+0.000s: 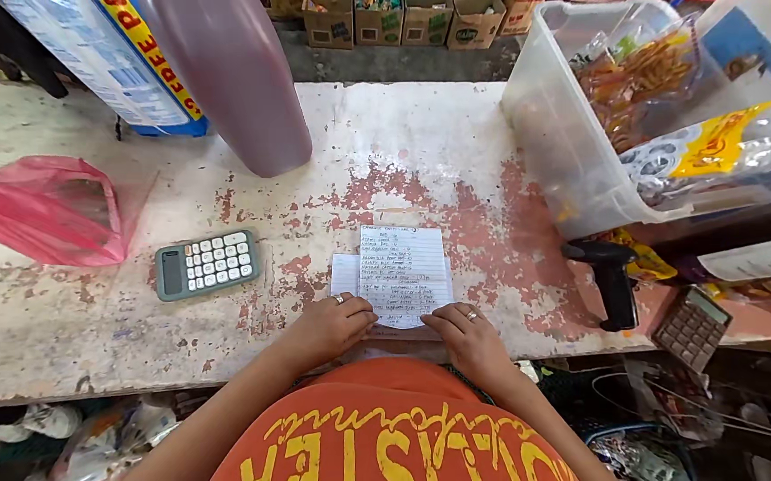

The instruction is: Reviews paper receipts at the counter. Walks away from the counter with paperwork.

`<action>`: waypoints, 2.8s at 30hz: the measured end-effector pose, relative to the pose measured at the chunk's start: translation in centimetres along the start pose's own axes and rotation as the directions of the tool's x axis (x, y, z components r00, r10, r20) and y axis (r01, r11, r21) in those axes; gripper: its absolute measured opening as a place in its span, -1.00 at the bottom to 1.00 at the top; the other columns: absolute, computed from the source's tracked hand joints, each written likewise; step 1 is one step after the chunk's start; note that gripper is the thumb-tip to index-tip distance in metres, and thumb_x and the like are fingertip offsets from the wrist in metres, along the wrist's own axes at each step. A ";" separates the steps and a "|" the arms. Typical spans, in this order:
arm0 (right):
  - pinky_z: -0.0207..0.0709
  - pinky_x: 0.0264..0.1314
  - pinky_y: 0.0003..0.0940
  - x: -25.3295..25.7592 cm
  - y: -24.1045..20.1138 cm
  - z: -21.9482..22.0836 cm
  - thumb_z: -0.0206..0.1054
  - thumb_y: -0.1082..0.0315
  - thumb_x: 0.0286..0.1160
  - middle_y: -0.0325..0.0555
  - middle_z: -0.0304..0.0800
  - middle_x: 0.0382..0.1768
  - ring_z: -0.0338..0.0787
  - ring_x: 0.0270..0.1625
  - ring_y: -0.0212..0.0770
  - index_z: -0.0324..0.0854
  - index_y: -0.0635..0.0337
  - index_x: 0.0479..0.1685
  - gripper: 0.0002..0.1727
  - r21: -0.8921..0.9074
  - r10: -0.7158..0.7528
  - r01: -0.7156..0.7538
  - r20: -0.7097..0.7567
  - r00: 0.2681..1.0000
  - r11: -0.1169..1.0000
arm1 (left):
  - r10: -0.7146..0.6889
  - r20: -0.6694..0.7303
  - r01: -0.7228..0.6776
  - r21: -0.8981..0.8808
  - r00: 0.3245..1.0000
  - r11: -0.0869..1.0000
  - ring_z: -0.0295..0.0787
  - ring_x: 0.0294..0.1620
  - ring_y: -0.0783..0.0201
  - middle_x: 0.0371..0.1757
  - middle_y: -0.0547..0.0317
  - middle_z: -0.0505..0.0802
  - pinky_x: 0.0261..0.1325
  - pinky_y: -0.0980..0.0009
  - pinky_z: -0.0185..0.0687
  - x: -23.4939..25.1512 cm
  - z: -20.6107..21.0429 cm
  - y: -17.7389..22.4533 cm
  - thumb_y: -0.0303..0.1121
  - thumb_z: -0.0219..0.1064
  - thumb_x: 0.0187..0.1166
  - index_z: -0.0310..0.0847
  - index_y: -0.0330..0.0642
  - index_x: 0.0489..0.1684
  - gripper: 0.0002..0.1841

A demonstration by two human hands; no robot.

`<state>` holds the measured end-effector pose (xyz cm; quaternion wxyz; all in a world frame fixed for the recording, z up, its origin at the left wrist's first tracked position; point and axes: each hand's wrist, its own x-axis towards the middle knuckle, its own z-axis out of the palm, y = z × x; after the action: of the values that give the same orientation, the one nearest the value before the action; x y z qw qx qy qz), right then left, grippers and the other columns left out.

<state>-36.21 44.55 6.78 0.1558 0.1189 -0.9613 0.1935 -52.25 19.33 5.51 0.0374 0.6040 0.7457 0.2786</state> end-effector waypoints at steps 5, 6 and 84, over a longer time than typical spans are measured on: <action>0.64 0.26 -0.05 -0.1 0.1 0.3 0.22 0.19 0.70 -0.08 0.88 -0.03 0.84 0.12 -0.02 0.79 0.05 0.13 -0.71 -0.013 0.034 -0.034 0.028 0.999 0.999 | -0.002 -0.042 0.002 0.009 0.999 1.000 0.86 0.04 0.06 0.01 0.08 0.90 -0.02 0.13 0.77 0.1 0.0 0.2 -0.26 0.11 0.78 0.81 -0.13 -0.05 -0.70; 0.65 0.27 -0.01 0.0 0.1 0.2 0.23 0.20 0.70 -0.08 0.88 -0.02 0.84 0.14 -0.01 0.81 0.04 0.12 -0.72 -0.015 0.047 -0.046 0.033 0.998 0.999 | 0.003 -0.062 -0.003 0.001 0.998 1.000 0.86 0.03 0.07 0.01 0.10 0.90 -0.03 0.14 0.77 0.1 -0.1 0.3 -0.24 0.10 0.79 0.80 -0.12 -0.06 -0.70; 0.71 0.19 -0.20 -1.8 0.7 -0.6 0.22 0.29 0.71 -0.12 0.90 -0.01 0.85 0.13 -0.08 0.86 0.00 -0.05 -0.76 0.102 0.004 -0.014 0.099 0.995 0.995 | -0.722 0.032 0.415 -0.836 0.691 0.360 0.85 -0.14 0.38 0.12 0.12 0.85 -0.02 0.44 0.80 5.8 0.0 -5.4 -0.55 0.18 0.74 0.59 -0.17 0.44 -0.65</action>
<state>-34.56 45.74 6.45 0.1010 0.1317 -0.9572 0.2370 -58.59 24.00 4.66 0.2660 0.1588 0.6973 0.6464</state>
